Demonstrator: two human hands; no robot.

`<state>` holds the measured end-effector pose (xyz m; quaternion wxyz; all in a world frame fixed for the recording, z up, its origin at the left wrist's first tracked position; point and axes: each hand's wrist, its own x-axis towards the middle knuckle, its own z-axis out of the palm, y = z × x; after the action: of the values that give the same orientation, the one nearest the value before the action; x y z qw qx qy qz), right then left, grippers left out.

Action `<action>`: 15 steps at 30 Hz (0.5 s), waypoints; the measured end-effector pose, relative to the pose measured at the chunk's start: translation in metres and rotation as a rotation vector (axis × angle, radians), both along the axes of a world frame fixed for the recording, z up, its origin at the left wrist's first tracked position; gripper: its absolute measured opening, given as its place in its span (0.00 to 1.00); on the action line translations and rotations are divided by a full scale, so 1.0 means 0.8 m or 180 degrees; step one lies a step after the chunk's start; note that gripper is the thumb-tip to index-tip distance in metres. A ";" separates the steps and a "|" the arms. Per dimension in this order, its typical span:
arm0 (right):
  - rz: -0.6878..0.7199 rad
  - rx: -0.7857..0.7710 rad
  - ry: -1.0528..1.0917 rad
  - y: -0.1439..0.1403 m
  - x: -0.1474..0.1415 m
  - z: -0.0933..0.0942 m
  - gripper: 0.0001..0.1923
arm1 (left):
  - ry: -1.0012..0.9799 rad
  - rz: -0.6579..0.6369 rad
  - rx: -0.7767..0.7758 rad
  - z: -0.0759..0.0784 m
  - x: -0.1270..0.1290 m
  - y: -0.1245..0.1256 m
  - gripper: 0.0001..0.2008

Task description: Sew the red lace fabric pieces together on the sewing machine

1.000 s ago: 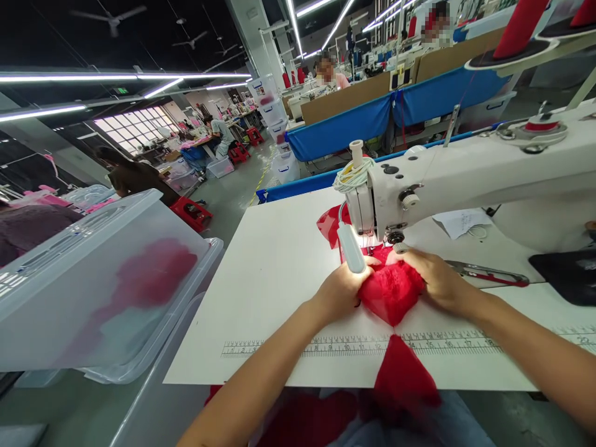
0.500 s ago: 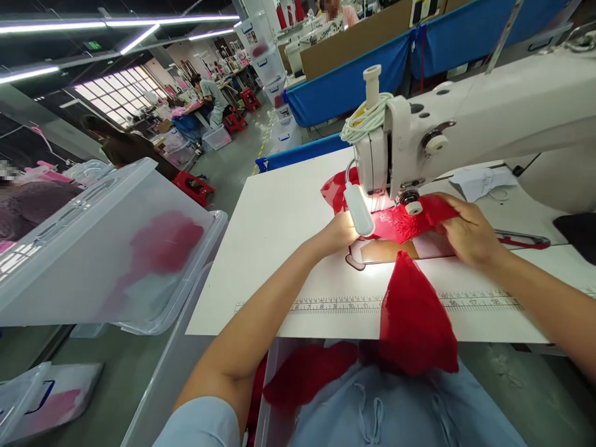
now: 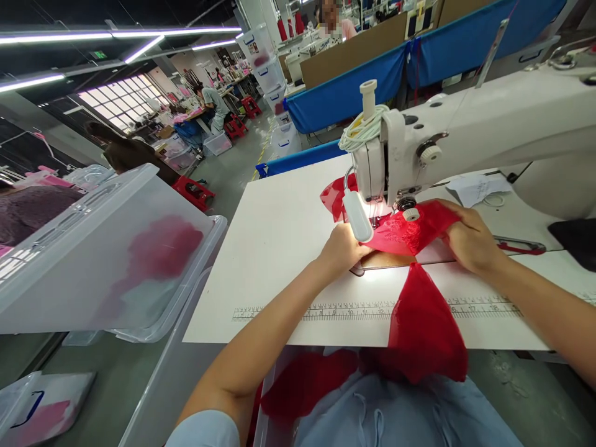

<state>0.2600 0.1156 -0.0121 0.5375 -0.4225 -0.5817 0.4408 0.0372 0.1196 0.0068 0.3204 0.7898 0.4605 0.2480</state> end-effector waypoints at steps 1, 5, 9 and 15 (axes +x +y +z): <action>0.0013 -0.0009 0.0000 -0.001 0.000 0.001 0.09 | 0.0072 0.0036 0.0083 -0.003 0.001 -0.002 0.17; -0.0020 0.0052 -0.0148 -0.003 -0.001 0.010 0.08 | 0.0408 0.0125 0.0636 -0.013 0.004 -0.006 0.17; 0.0132 0.0215 -0.0454 -0.001 0.008 0.013 0.07 | 0.0802 -0.0011 0.1240 -0.021 0.000 -0.010 0.14; 0.0694 0.1290 -0.1696 0.008 0.024 -0.010 0.12 | 0.1381 -0.0383 0.1967 -0.028 -0.007 -0.019 0.10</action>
<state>0.2791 0.1222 -0.0204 0.3895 -0.3429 -0.8188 0.2455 0.0313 0.1041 -0.0159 -0.0238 0.9089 0.3739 0.1829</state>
